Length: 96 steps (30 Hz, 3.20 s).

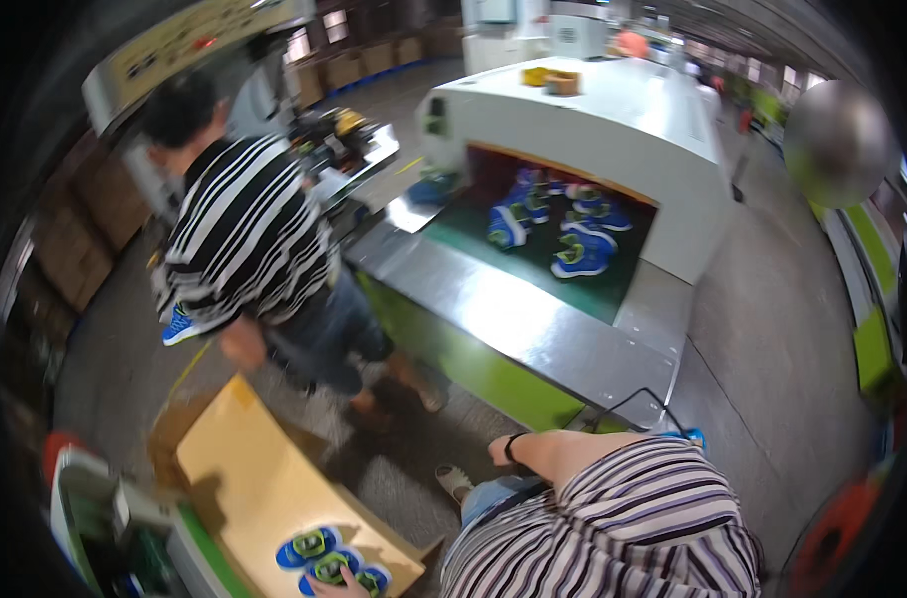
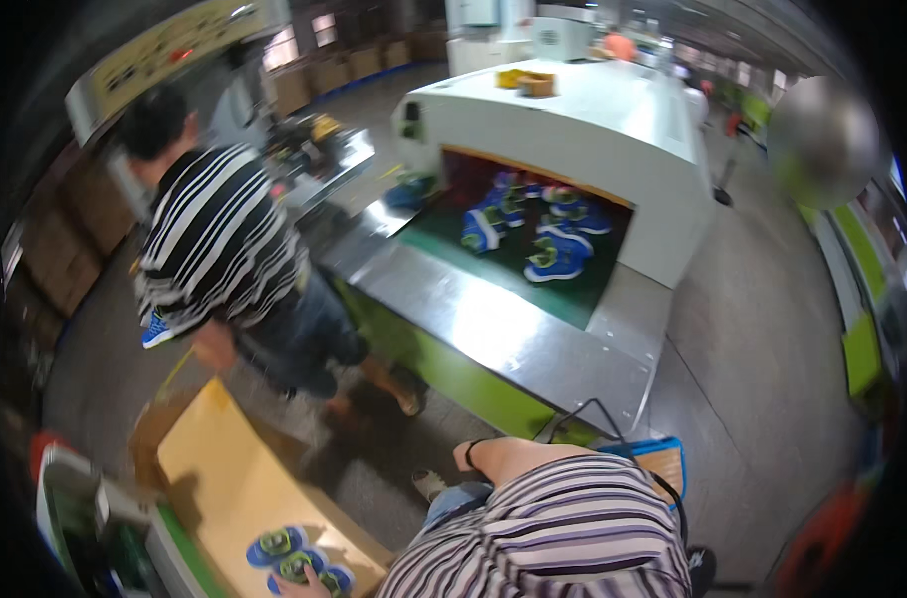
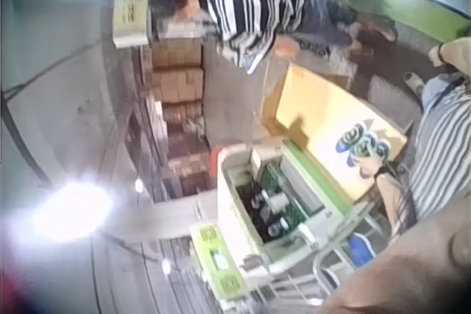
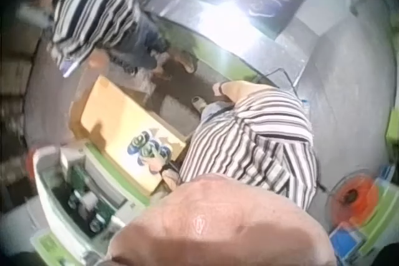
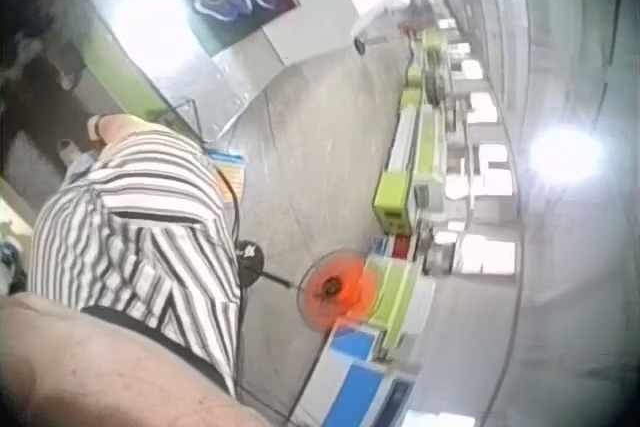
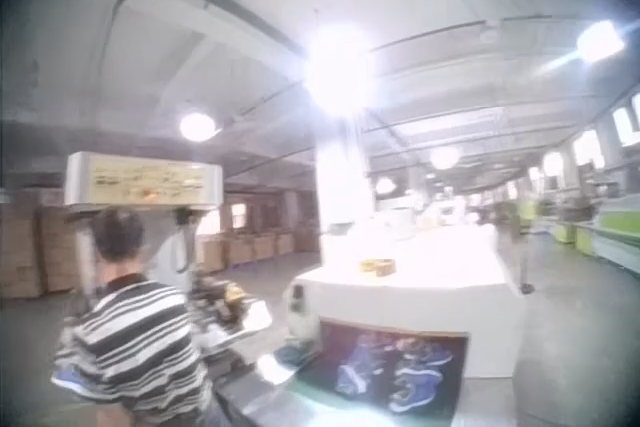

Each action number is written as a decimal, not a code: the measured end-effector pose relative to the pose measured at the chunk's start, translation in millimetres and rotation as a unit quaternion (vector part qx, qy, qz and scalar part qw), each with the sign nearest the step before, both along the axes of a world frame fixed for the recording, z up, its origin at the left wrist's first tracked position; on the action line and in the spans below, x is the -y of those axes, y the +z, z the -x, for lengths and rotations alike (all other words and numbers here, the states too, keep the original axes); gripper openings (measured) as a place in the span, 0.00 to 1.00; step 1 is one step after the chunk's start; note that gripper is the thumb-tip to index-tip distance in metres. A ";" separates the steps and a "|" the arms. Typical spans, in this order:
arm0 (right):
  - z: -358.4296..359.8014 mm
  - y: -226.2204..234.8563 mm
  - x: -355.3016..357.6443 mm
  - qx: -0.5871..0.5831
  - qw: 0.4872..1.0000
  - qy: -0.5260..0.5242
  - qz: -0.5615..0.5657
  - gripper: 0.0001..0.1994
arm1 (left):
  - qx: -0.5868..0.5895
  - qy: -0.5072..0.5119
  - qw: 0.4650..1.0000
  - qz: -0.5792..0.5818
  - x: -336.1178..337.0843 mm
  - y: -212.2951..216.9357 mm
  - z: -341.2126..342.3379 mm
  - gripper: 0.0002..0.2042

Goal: The person picks up shoes from a table and places them onto a conveyor belt, occasionally moving shoes around on the table or taking them off the belt. They briefly walk to another station to handle more shoes before returning to the first table to continue the task.

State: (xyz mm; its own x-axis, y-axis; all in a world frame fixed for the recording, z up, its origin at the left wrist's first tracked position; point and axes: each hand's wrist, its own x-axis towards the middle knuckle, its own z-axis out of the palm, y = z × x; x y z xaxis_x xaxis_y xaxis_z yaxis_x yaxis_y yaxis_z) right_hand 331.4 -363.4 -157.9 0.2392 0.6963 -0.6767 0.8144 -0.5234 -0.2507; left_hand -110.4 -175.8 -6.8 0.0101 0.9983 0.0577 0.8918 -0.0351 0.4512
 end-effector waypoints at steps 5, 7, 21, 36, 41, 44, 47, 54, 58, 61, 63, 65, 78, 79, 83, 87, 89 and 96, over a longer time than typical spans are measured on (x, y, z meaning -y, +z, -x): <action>-25.6 -3.1 26.8 -0.003 1.000 0.008 -0.009 0.17 | 0.195 -0.078 0.976 -0.050 -14.6 -5.0 -22.1 0.40; -28.2 12.4 25.2 -0.024 0.998 -0.044 -0.030 0.17 | 0.055 -0.041 0.997 -0.045 -16.1 2.5 -28.6 0.41; -14.9 5.1 -24.7 -0.068 0.997 -0.026 0.025 0.19 | 0.015 0.043 0.998 0.040 -7.2 17.0 -19.8 0.44; 133.1 131.7 -449.0 -0.145 0.870 0.192 -0.431 0.15 | 0.060 0.028 0.996 0.052 -1.3 19.3 -15.6 0.42; 187.5 145.2 -628.3 -0.025 0.832 0.313 -0.456 0.42 | 0.088 0.038 0.989 0.109 -6.0 39.4 -18.3 0.43; 221.3 148.3 -706.1 0.010 0.877 0.306 -0.370 0.53 | 0.110 0.053 0.987 0.106 -14.0 35.2 -16.9 0.42; 290.0 176.8 -693.3 0.141 0.878 0.398 -0.223 0.48 | 0.125 0.099 0.978 0.131 -6.9 41.8 -14.2 0.42; 223.8 68.4 -685.7 -0.128 0.911 0.291 -0.264 0.35 | 0.227 0.073 0.963 0.127 -24.5 32.9 -4.7 0.39; 252.8 162.7 -560.2 -0.311 0.836 0.393 -0.224 0.24 | 0.382 0.178 0.899 0.118 -36.2 40.2 39.7 0.39; 270.8 250.7 -487.7 -0.304 0.777 0.522 -0.177 0.24 | 0.608 0.264 0.749 0.006 -67.7 35.9 61.2 0.43; 279.1 275.8 -468.5 -0.304 0.644 0.659 -0.242 0.26 | 0.800 0.161 0.559 0.147 -84.0 87.0 56.8 0.41; 278.9 270.1 -453.1 -0.311 0.666 0.601 -0.315 0.29 | 0.791 0.045 0.578 0.196 -85.9 82.1 52.9 0.36; 239.2 129.1 -327.3 -0.371 0.861 0.275 -0.214 0.44 | 0.200 0.418 0.790 -0.401 -220.3 175.3 175.3 0.40; 244.4 128.3 -323.8 -0.375 0.850 0.285 -0.234 0.44 | 0.131 0.449 0.796 -0.383 -228.2 155.9 203.6 0.41; 247.3 167.4 -364.7 -0.490 0.867 0.039 -0.085 0.36 | 0.194 0.473 0.799 -0.315 -236.0 148.1 224.5 0.42; 294.1 254.4 -444.4 -0.554 0.782 0.148 -0.243 0.33 | 0.167 0.347 0.857 -0.344 -180.5 119.3 151.0 0.40; 352.1 305.7 -482.3 -0.597 0.708 0.179 -0.333 0.33 | 0.188 0.282 0.921 -0.194 -128.2 77.5 116.3 0.39; 522.4 306.9 -643.6 -0.320 0.706 0.281 -0.566 0.39 | 0.168 0.056 0.940 0.290 -40.3 20.1 2.2 0.47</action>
